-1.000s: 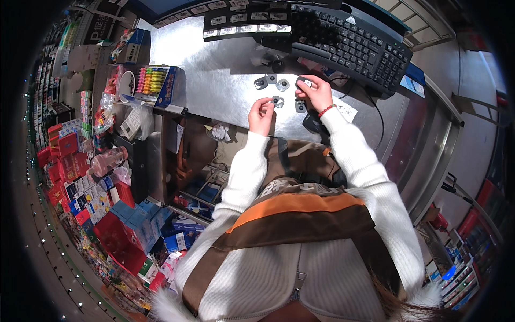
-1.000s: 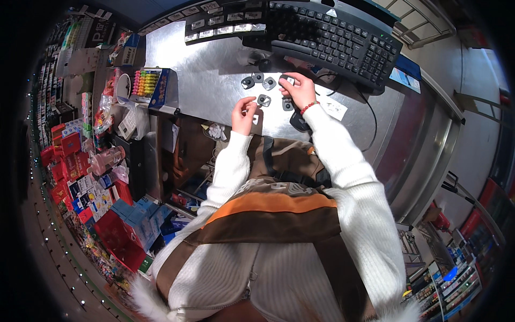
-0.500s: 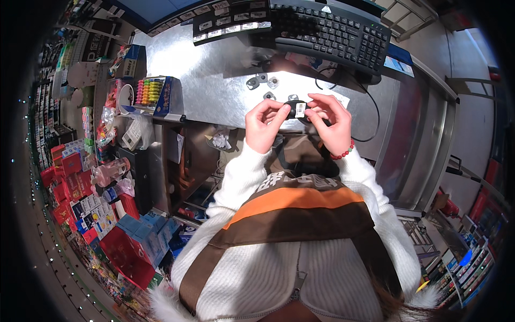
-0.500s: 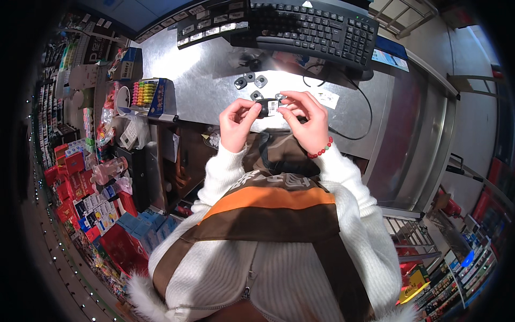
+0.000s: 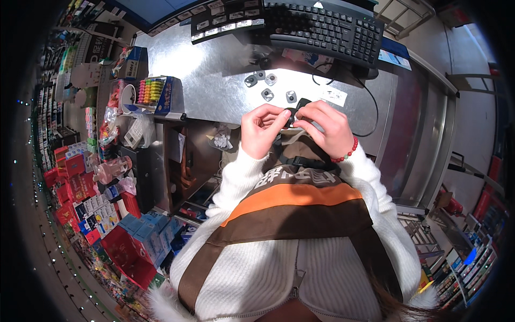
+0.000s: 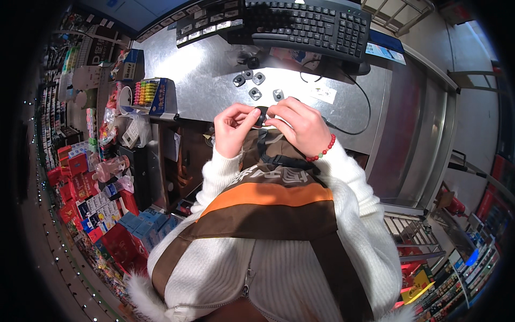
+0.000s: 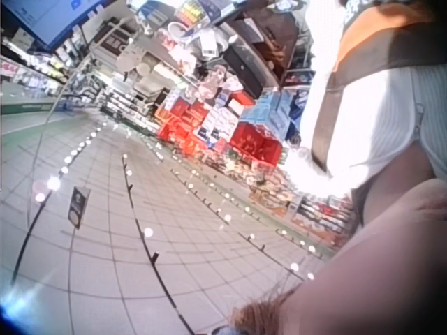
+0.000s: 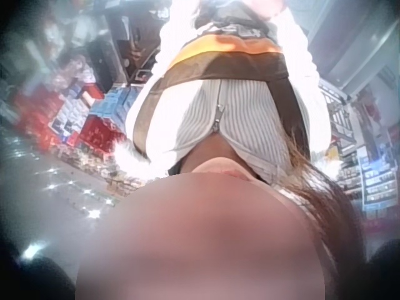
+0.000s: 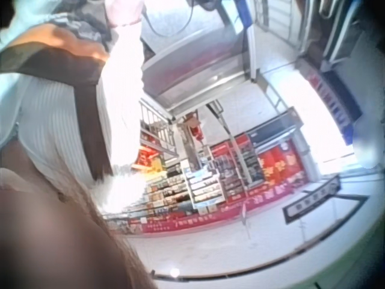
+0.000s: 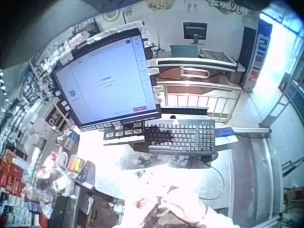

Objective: The person unpacks small black plastic key fobs from a plastic bag at a checkout counter. They repeatedly attach small white tags to each fob by hand, then place the tagged fobs on the counter. The person also briefly handles a barcode scanner and a smartphone.

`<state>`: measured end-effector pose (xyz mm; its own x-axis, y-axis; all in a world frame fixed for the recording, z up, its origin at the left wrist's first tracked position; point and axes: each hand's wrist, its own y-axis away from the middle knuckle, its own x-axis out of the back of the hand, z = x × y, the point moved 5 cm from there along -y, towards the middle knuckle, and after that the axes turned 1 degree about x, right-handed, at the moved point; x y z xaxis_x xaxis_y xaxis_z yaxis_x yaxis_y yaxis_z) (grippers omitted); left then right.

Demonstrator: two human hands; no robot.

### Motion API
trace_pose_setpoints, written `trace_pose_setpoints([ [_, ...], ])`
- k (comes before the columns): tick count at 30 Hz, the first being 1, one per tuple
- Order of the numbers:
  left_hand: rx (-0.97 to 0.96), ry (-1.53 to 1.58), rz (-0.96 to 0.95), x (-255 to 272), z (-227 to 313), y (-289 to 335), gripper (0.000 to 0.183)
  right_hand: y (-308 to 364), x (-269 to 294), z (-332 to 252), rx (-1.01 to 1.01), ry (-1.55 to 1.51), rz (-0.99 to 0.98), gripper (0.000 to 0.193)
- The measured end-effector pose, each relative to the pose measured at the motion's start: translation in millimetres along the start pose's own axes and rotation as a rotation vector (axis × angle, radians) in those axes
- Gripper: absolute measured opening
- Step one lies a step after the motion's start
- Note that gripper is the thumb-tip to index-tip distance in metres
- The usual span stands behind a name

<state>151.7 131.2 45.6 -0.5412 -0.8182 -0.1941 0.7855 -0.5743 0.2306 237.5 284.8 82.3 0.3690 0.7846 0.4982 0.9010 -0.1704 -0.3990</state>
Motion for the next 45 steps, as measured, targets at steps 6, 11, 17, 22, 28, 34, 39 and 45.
trace_pose_setpoints([
  [6, -0.010, -0.067, -0.006, -8.0, -3.1, 1.1, 0.011, 5.6, 0.9, 9.8, -0.095, -0.069, -0.026, 0.015],
  [11, -0.031, -0.102, -0.011, -11.0, -3.0, -0.7, 0.012, 6.6, 7.5, 11.0, -0.063, -0.022, 0.013, 0.014],
  [17, -0.029, -0.162, -0.023, -12.2, -9.5, -2.8, 0.012, 7.6, 7.6, 10.2, 0.009, 0.152, -0.054, 0.016],
  [22, 0.046, -0.087, 0.004, -6.5, -19.1, -7.2, 0.011, 13.5, 1.1, 9.9, 0.090, 0.199, -0.116, 0.021],
  [28, 0.003, -0.032, 0.142, 20.6, -22.9, -17.1, 0.013, 35.0, 0.5, 20.2, 0.074, 0.144, -0.079, 0.019],
  [34, 0.189, 0.079, 0.107, 53.4, -90.9, -46.6, 0.023, 78.6, -15.2, 169.5, -0.669, -0.072, 0.136, 0.014],
  [39, 0.510, 0.046, 0.119, 83.9, -184.1, -64.0, 0.028, 104.3, -21.7, 278.4, -0.731, 0.124, 0.247, 0.017],
  [45, 0.466, 0.089, 0.186, 103.7, -233.5, -76.7, 0.027, 109.3, -21.3, 300.1, -0.825, 0.487, 0.108, 0.027],
])
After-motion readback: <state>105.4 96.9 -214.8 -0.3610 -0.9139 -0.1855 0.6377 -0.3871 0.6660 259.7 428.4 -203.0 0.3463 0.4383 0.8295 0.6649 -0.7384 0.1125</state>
